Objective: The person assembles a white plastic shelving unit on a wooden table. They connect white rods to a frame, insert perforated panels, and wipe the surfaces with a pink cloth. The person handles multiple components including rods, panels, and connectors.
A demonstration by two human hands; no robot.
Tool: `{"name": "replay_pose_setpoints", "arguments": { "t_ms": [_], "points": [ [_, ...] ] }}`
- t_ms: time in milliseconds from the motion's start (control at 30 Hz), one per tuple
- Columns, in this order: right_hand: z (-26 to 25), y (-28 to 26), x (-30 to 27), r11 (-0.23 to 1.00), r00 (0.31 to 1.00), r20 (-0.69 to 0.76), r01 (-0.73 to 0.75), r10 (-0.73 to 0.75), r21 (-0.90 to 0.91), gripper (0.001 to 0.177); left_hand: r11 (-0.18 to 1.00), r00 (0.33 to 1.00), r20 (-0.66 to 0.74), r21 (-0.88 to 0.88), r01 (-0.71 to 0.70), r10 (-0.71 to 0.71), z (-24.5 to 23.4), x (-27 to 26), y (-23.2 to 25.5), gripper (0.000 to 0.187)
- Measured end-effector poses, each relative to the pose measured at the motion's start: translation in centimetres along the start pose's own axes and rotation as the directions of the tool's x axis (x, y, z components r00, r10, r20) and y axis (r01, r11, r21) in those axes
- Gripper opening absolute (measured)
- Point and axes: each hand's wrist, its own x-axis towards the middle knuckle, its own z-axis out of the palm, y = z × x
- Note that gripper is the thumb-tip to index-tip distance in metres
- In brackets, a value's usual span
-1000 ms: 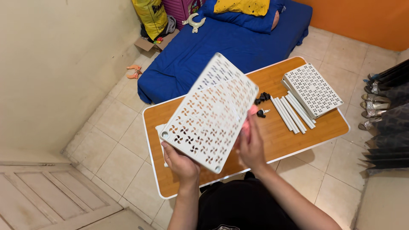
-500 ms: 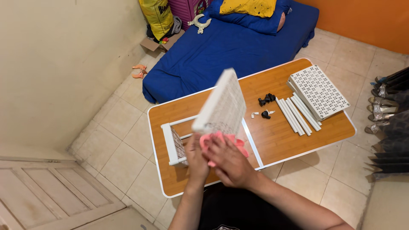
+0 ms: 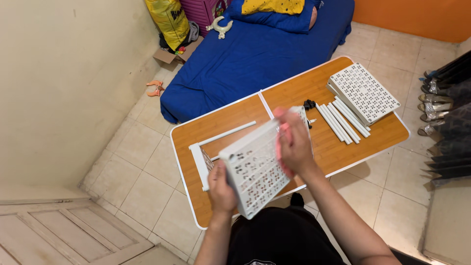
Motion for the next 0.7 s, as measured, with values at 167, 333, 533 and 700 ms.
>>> {"name": "replay_pose_setpoints", "arguments": {
  "t_ms": [167, 333, 533, 700],
  "points": [
    [-0.9, 1.0, -0.2, 0.993, 0.983, -0.142, -0.115, 0.120, 0.041, 0.047, 0.984, 0.998, -0.055, -0.179, -0.001, -0.009, -0.5, 0.9, 1.5, 0.047],
    [1.6, -3.7, -2.7, 0.949, 0.996, 0.008, 0.086, -0.093, 0.304, 0.048, 0.968, 0.995, -0.095, -0.251, -0.027, 0.003, 1.5, 0.8, 0.2, 0.045],
    [1.1, -7.1, -4.6, 0.937, 0.899, 0.266, 0.323, -0.348, 0.132, 0.050, 0.982, 0.994, -0.110, -0.189, -0.015, -0.006, 1.8, 1.4, -1.1, 0.045],
    [0.0, -3.8, -2.0, 0.971, 0.966, 0.108, 0.239, -0.234, -0.032, 0.053, 0.968, 0.995, -0.095, -0.251, -0.002, -0.023, 2.0, 1.4, -0.4, 0.046]
  ]
}}
